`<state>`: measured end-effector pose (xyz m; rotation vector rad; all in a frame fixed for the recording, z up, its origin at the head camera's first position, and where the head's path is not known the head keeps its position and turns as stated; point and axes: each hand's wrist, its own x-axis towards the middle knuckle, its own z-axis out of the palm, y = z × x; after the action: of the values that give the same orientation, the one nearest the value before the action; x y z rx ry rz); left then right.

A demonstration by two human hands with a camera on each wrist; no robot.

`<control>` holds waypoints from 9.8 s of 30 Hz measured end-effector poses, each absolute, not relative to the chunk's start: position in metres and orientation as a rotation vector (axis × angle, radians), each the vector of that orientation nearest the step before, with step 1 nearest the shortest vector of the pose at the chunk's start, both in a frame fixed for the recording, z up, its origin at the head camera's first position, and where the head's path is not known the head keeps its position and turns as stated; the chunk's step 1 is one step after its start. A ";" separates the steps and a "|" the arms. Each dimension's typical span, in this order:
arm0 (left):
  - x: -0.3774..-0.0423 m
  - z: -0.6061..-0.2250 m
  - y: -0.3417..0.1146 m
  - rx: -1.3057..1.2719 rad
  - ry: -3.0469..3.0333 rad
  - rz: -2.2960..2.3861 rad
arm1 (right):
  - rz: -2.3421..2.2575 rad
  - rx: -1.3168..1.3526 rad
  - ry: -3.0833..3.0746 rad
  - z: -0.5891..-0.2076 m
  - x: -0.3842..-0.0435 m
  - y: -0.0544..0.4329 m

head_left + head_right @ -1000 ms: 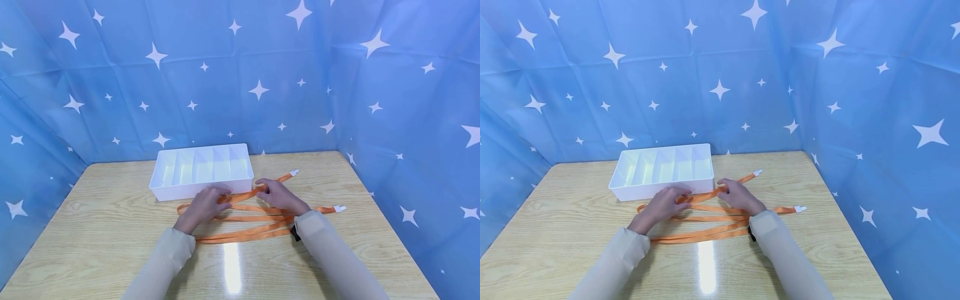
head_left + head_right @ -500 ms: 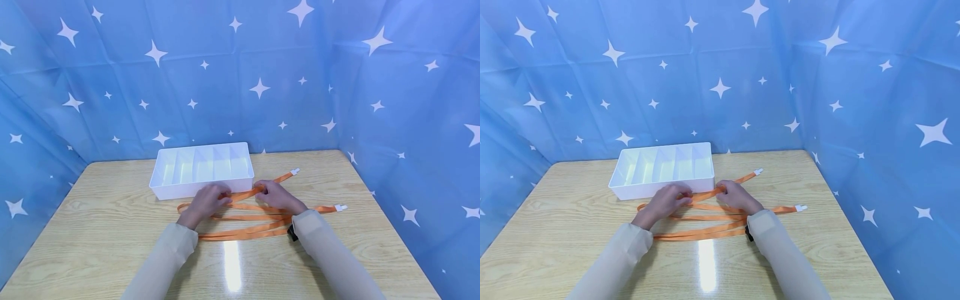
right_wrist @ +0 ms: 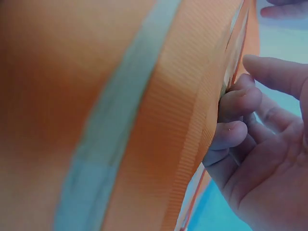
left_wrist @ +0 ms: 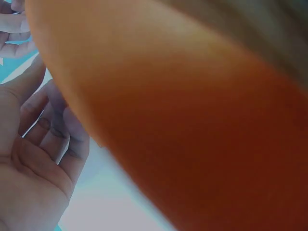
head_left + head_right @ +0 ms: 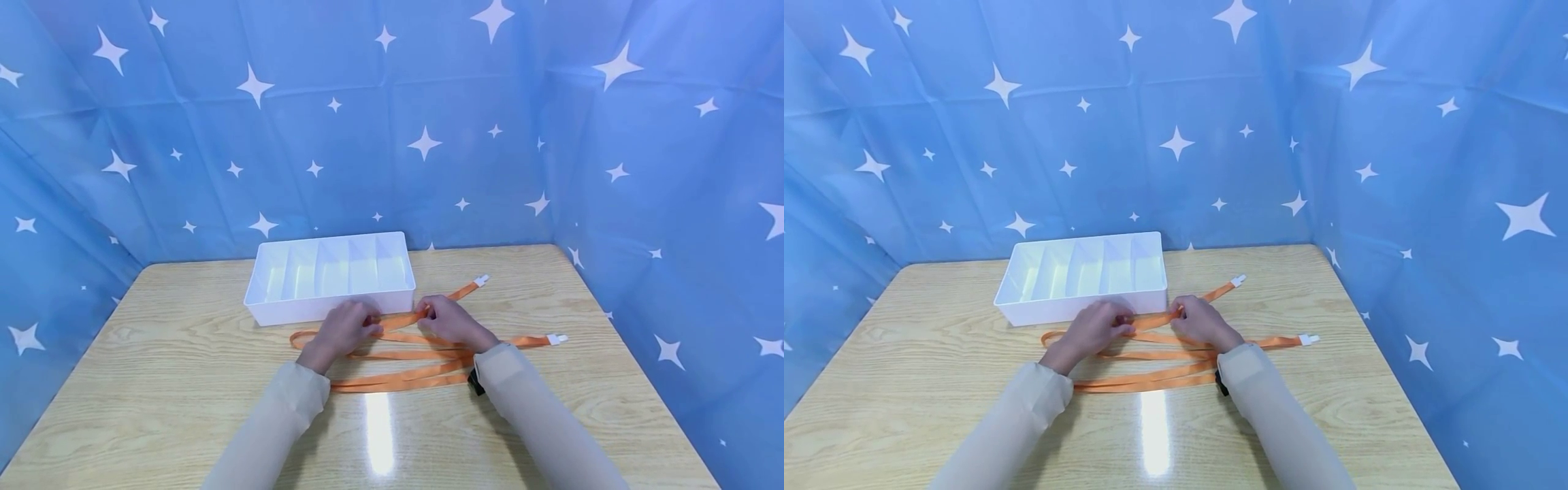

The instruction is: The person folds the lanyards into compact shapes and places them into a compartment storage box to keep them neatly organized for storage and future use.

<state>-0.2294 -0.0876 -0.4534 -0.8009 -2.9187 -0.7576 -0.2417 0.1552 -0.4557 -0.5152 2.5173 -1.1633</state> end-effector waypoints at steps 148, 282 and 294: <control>-0.192 -0.341 -0.049 -0.634 -2.134 -2.062 | -1.688 -0.767 2.930 -0.413 -0.184 0.117; -0.194 -0.376 -0.075 -0.498 -2.231 -2.009 | -2.109 -1.139 2.499 -0.374 -0.153 0.119; -0.187 -0.385 -0.068 -0.539 -2.285 -2.073 | -2.183 -1.078 2.515 -0.365 -0.153 0.121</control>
<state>-0.1867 -0.0681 -0.3851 -0.5390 -2.2849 -2.0728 -0.1534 0.1207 -0.3652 -1.0782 2.5148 -2.1830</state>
